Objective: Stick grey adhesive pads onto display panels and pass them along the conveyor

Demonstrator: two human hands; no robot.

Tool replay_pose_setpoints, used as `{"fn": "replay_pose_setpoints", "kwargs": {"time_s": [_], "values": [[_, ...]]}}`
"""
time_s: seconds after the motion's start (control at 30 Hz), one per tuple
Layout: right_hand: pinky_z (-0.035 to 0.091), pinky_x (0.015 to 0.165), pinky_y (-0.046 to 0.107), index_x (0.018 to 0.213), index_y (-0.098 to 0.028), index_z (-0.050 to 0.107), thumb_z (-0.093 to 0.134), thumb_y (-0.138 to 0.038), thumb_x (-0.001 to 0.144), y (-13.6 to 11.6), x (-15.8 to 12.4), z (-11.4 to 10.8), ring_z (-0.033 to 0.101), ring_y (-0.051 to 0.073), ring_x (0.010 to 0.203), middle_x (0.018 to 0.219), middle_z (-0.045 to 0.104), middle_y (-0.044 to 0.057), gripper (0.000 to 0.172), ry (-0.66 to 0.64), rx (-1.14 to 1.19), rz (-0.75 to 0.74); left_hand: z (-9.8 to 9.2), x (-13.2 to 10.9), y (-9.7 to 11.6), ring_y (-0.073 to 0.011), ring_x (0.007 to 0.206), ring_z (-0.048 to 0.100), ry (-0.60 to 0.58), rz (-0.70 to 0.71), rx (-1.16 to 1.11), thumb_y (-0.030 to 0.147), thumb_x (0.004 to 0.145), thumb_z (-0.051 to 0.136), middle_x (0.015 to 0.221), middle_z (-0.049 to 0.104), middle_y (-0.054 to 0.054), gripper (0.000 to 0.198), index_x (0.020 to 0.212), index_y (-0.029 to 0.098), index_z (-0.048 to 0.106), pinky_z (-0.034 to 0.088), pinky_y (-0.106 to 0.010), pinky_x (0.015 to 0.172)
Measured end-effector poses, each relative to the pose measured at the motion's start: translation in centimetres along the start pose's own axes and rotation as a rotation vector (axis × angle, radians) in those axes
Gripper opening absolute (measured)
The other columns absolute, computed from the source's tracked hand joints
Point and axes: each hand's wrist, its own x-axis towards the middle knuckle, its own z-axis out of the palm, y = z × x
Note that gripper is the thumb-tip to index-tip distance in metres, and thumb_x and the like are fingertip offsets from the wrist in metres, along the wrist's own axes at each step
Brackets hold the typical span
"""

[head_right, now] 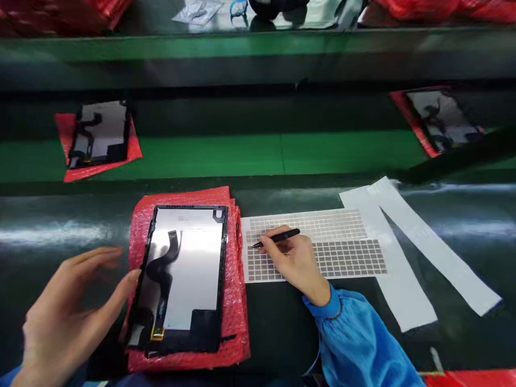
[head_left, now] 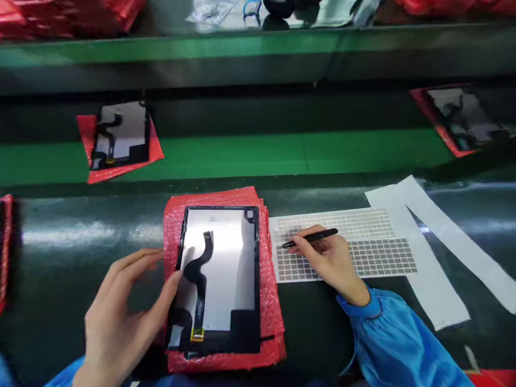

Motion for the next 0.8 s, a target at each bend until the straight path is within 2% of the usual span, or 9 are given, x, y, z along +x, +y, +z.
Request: {"fn": "replay_pose_setpoints", "kwargs": {"time_s": [0.13,0.2,0.27,0.33,0.43,0.57,0.8], "values": [[0.065,0.060,0.032,0.091,-0.019,0.071,0.077,-0.048,0.090,0.1,0.0,-0.1,0.081,0.024,0.066,0.073,0.080,0.007,0.030,0.000,-0.017,-0.004,1.6,1.9,5.4,-0.0249,0.123,0.063,-0.343,0.454,-0.175,0.017,0.097,0.065,0.133,0.065,-0.012,0.029,0.125,0.012,0.063,0.051,-0.036,0.105],[0.064,0.060,0.032,0.092,-0.020,0.072,0.076,-0.048,0.092,0.0,0.0,-0.2,0.081,0.024,0.067,0.074,0.080,0.007,0.028,-0.003,-0.046,-0.007,3.2,1.8,7.7,-0.0297,0.133,0.056,-0.464,0.686,-0.132,0.035,0.103,0.058,0.144,0.062,-0.013,0.039,0.133,0.010,0.062,0.047,-0.040,0.109],[0.063,0.059,0.031,0.093,-0.020,0.072,0.075,-0.046,0.092,0.0,0.0,-0.2,0.081,0.024,0.067,0.074,0.081,0.006,0.026,-0.012,-0.071,-0.015,5.0,1.2,9.4,-0.0343,0.134,0.054,-0.525,0.817,-0.014,0.053,0.103,0.052,0.150,0.058,-0.017,0.060,0.138,0.005,0.061,0.045,-0.044,0.108],[0.063,0.059,0.031,0.093,-0.020,0.072,0.075,-0.044,0.093,-0.1,0.0,-0.2,0.081,0.023,0.068,0.074,0.081,0.005,0.024,-0.020,-0.080,-0.027,6.6,0.5,10.2,-0.0361,0.131,0.055,-0.576,0.855,0.085,0.064,0.101,0.048,0.150,0.058,-0.021,0.074,0.137,0.001,0.062,0.044,-0.045,0.105],[0.063,0.060,0.030,0.094,-0.020,0.072,0.075,-0.042,0.093,-0.4,0.1,-0.2,0.081,0.022,0.069,0.074,0.081,0.005,0.022,-0.034,-0.087,-0.035,7.8,-0.1,10.2,-0.0362,0.129,0.055,-0.601,0.850,0.142,0.070,0.099,0.047,0.144,0.062,-0.024,0.082,0.133,-0.002,0.066,0.040,-0.044,0.106],[0.064,0.060,0.029,0.093,-0.020,0.072,0.076,-0.041,0.093,-0.7,0.2,-0.2,0.081,0.022,0.067,0.072,0.081,0.004,0.022,-0.051,-0.077,-0.034,7.8,-0.1,9.9,-0.0354,0.131,0.054,-0.609,0.824,0.135,0.071,0.098,0.047,0.145,0.062,-0.022,0.081,0.134,0.000,0.067,0.034,-0.044,0.109],[0.065,0.063,0.030,0.095,-0.019,0.072,0.074,-0.041,0.095,-0.8,0.4,-0.2,0.080,0.021,0.067,0.073,0.080,0.005,0.022,-0.050,-0.055,-0.032,7.9,0.0,10.2,-0.0358,0.130,0.053,-0.634,0.802,0.114,0.070,0.095,0.053,0.146,0.061,-0.024,0.082,0.134,-0.001,0.067,0.033,-0.043,0.108]]}}
